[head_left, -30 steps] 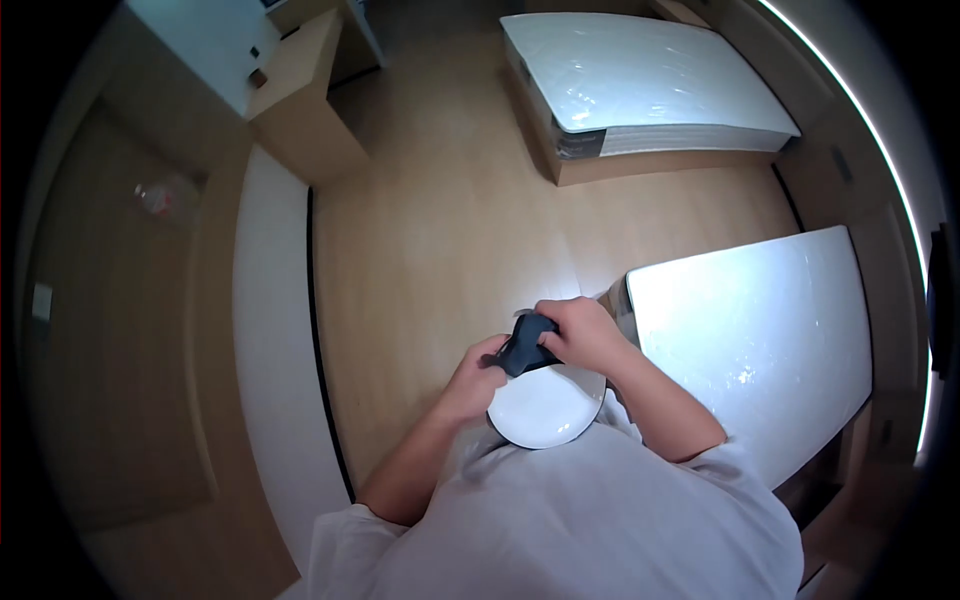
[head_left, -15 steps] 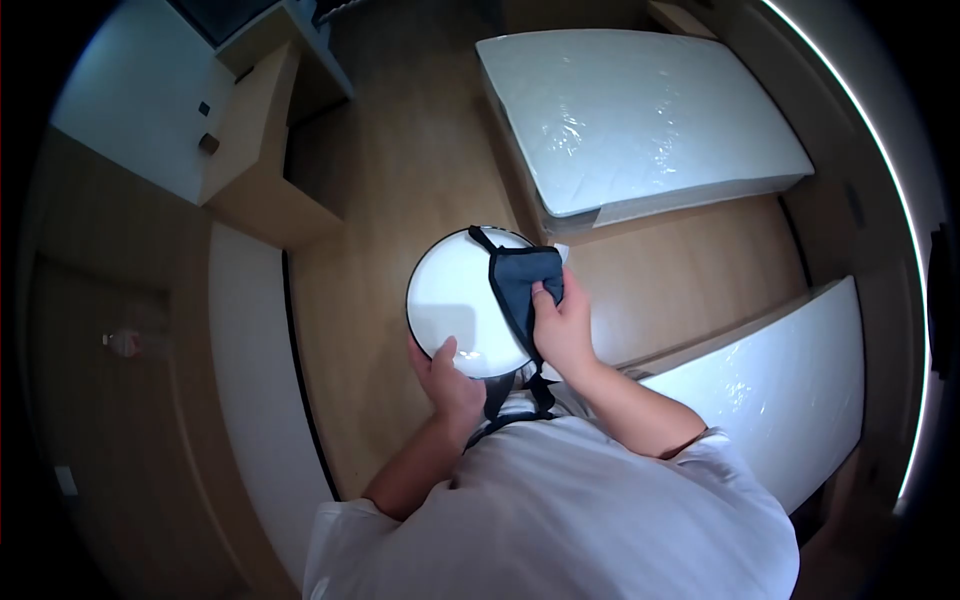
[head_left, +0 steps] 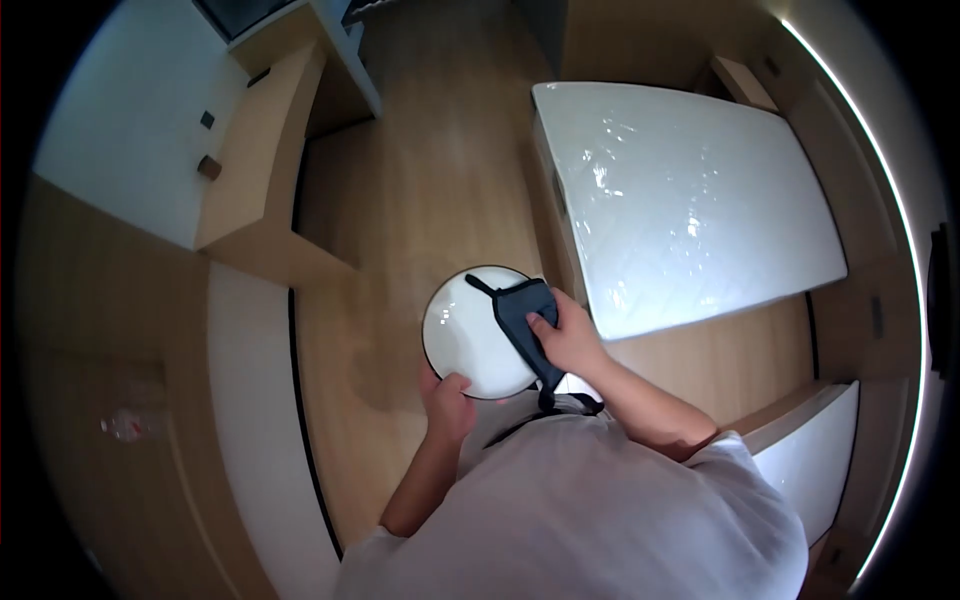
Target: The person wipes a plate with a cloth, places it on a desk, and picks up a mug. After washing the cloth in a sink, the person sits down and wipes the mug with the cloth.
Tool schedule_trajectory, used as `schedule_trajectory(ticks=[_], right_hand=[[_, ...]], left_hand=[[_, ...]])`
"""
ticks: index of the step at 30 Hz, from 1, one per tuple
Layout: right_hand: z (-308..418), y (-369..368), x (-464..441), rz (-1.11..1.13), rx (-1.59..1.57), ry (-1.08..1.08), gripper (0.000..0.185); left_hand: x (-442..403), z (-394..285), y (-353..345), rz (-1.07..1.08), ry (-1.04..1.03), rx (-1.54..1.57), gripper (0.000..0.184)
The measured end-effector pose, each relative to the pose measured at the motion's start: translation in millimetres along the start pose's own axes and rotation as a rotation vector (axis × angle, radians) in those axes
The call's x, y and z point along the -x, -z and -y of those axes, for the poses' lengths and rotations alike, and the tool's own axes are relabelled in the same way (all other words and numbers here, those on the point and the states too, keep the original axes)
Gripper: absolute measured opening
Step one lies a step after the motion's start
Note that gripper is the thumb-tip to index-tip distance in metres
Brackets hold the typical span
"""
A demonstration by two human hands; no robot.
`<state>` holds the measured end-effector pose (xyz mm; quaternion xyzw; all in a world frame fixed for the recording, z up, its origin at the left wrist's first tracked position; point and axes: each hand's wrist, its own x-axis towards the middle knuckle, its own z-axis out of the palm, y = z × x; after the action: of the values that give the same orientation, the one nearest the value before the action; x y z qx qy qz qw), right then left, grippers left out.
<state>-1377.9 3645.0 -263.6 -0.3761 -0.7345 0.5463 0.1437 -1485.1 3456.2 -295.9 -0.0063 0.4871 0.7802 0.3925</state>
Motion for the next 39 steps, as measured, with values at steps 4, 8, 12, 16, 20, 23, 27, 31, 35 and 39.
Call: schedule_trajectory(ticks=[4,8,12,16,20,23,27,31,35,39], right_hand=[[48,32,-127,0.053,0.147,0.086,0.028],[85,47,-199,0.183,0.478,0.265,0.024],[86,51,-292,0.174,0.559,0.605,0.036],[67,68,-394,0.132,0.53,0.772,0.031],[54,94,-519,0.347,0.538,0.521,0.023],[66,122,-604,0.323,0.422,0.407,0.023],[98,143,-696,0.144,0.196,0.332,0.024],[112,99,-765,0.009,-0.102,0.161,0.032],[107,37,-801,0.019,-0.239,0.131,0.048],[94,-28,-859,0.061,-0.369,0.158,0.053]], left_hand=[[-109,-60,-36,0.182,0.109,-0.224,0.079],[-179,-79,-72,0.364,0.205,-0.345,0.08],[-281,-65,-92,0.384,0.2,-0.528,0.074],[-373,-67,-131,0.417,0.24,-0.406,0.07],[-465,-78,-181,0.149,0.264,-0.254,0.069],[-529,-91,-228,-0.041,0.059,-0.251,0.072],[-603,-141,-293,-0.039,-0.127,-0.069,0.072],[-682,-153,-299,-0.165,-0.294,0.205,0.072],[-748,-150,-320,-0.425,-0.398,0.387,0.077],[-827,-172,-272,-0.528,-0.408,0.133,0.071]])
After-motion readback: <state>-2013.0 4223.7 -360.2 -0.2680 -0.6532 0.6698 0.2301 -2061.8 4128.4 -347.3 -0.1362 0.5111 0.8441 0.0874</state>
